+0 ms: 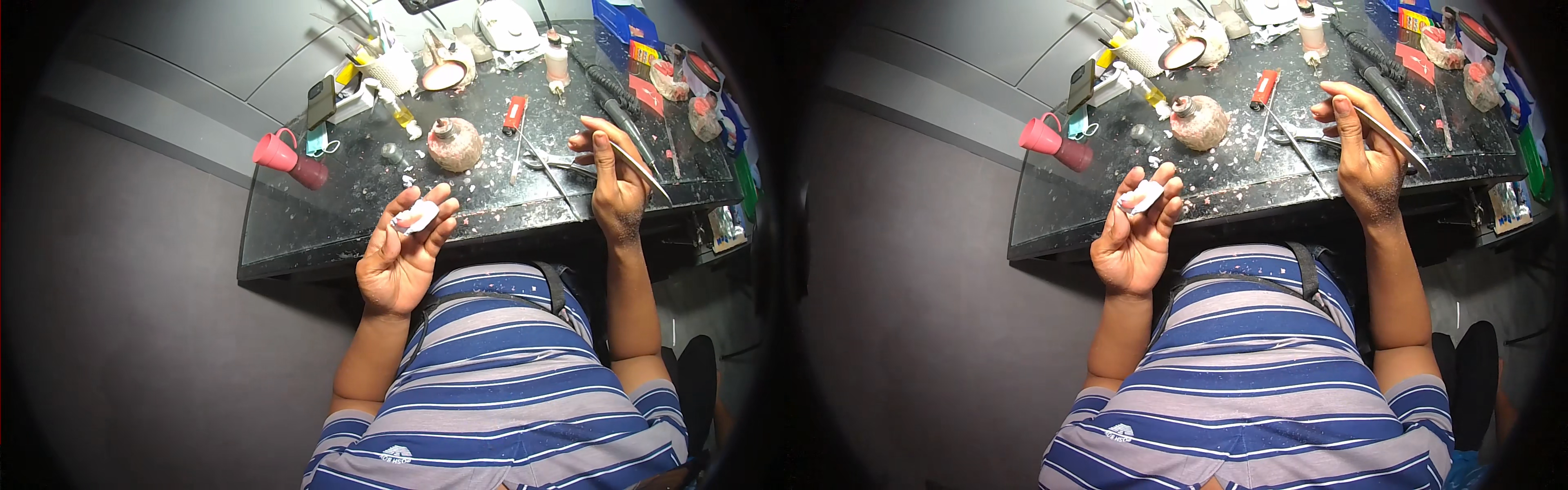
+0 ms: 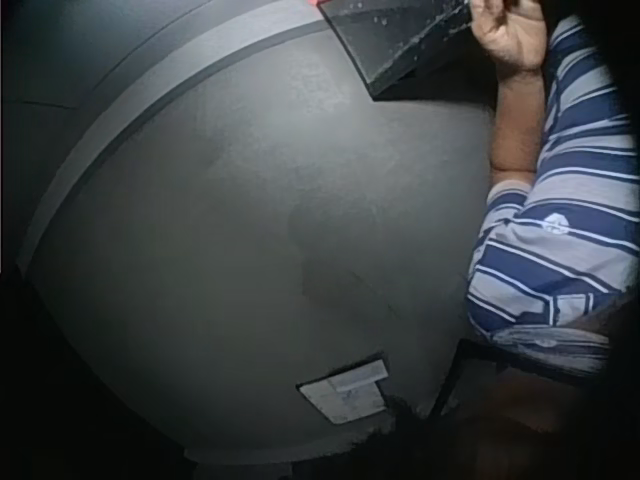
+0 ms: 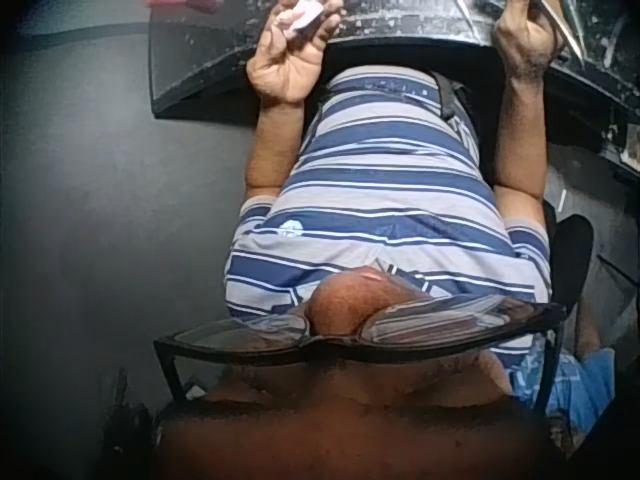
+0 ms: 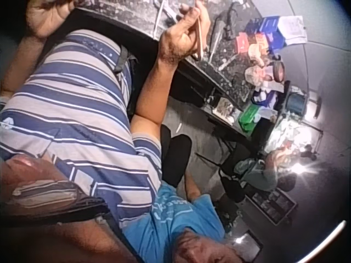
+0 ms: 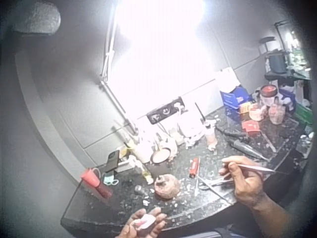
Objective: The person carves and shapes material on a dental model using a metal spatula tool, holding and turning the model by hand.
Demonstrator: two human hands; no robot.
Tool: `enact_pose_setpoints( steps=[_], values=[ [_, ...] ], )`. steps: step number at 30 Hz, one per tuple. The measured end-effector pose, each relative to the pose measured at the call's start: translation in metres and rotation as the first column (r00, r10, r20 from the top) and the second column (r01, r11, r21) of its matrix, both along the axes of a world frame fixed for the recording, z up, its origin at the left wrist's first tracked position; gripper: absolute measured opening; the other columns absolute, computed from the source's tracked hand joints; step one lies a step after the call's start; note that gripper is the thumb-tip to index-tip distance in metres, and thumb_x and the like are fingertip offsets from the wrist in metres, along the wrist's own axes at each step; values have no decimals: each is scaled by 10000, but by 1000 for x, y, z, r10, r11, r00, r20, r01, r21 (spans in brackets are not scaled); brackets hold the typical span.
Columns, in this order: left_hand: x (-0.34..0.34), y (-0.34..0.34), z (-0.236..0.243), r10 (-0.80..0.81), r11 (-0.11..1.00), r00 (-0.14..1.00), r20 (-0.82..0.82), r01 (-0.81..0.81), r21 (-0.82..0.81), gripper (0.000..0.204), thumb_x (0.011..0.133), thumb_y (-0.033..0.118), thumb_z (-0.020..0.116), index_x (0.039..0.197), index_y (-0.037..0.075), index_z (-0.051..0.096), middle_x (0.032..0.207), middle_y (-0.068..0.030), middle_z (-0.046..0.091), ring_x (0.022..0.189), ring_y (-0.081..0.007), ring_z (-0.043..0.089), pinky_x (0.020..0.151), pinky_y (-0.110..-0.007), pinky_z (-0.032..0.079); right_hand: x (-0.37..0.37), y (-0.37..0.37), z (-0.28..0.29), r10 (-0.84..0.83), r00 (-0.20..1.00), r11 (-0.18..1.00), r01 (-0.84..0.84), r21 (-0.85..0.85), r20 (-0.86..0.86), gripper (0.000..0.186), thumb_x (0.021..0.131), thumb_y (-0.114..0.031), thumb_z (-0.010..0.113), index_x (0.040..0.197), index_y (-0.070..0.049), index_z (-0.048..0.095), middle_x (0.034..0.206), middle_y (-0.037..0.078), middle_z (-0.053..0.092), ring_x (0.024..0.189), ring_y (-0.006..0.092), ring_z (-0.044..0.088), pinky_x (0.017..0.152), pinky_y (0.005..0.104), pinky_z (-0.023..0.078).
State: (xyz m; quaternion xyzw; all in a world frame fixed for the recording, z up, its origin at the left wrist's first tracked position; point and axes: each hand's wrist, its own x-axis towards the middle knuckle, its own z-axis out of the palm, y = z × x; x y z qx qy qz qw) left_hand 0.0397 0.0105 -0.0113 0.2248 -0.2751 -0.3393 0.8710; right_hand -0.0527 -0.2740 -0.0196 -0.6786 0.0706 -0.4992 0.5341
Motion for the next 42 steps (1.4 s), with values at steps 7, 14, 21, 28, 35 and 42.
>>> enact_pose_setpoints(
  steps=[7, 14, 21, 28, 35, 42],
  values=[
    [-6, -7, -1, 388, 813, 744, 544, -554, 178, 597, 876, -11, 719, 1398, -66, 436, 1461, -291, 440, 1317, -344, 513, 1119, -439, 427, 1, 0, 0, -1, 1000, 1000, 1, -5, -7, 233, 1048, -181, 555, 1149, -22, 692, 894, 77, 729, 838, 131, 702, 722, 260, 542],
    [-9, -9, -1, 458, 611, 435, 775, -787, 81, 586, 793, -142, 746, 1331, -82, 521, 1441, -244, 475, 1298, -295, 532, 1084, -398, 465, 1, 1, 1, -10, 1000, 1000, 10, -14, -16, 231, 1048, -178, 554, 1149, -23, 692, 888, 75, 727, 838, 126, 700, 718, 261, 540],
    [-10, -10, -2, 482, 604, 397, 781, -796, 32, 585, 796, -145, 740, 1335, -79, 522, 1417, -233, 500, 1295, -310, 540, 1084, -405, 468, 2, 1, 0, -2, 999, 1000, 1, -5, -33, 230, 1045, -181, 560, 1146, -24, 694, 888, 76, 728, 835, 126, 698, 719, 262, 539],
    [-22, -9, 5, 475, 667, 527, 705, -738, 102, 582, 812, -153, 723, 1349, -90, 507, 1401, -220, 499, 1196, -256, 598, 1031, -371, 516, 0, 0, 1, 13, 1000, 1000, -13, -12, -20, 218, 1038, -164, 568, 1128, -10, 695, 973, 90, 720, 880, 143, 694, 729, 269, 549],
    [-30, -11, 3, 461, 625, 368, 807, -781, -1, 605, 802, -151, 729, 1355, -94, 490, 1380, -262, 511, 1168, -284, 620, 986, -371, 545, -20, 41, 25, 367, 930, 929, -367, 39, -1, 155, 999, -80, 599, 1062, 12, 706, 974, 101, 713, 875, 171, 694, 773, 291, 574],
    [-40, -14, 6, 430, 598, 308, 849, -801, -12, 545, 795, -123, 758, 1298, -88, 553, 1303, -252, 541, 1117, -265, 643, 947, -349, 575, -30, 85, 36, 513, 855, 816, -515, -264, -83, 141, 862, 6, 726, 1002, 16, 708, 952, 155, 730, 885, 279, 729, 785, 332, 578]
  ],
)
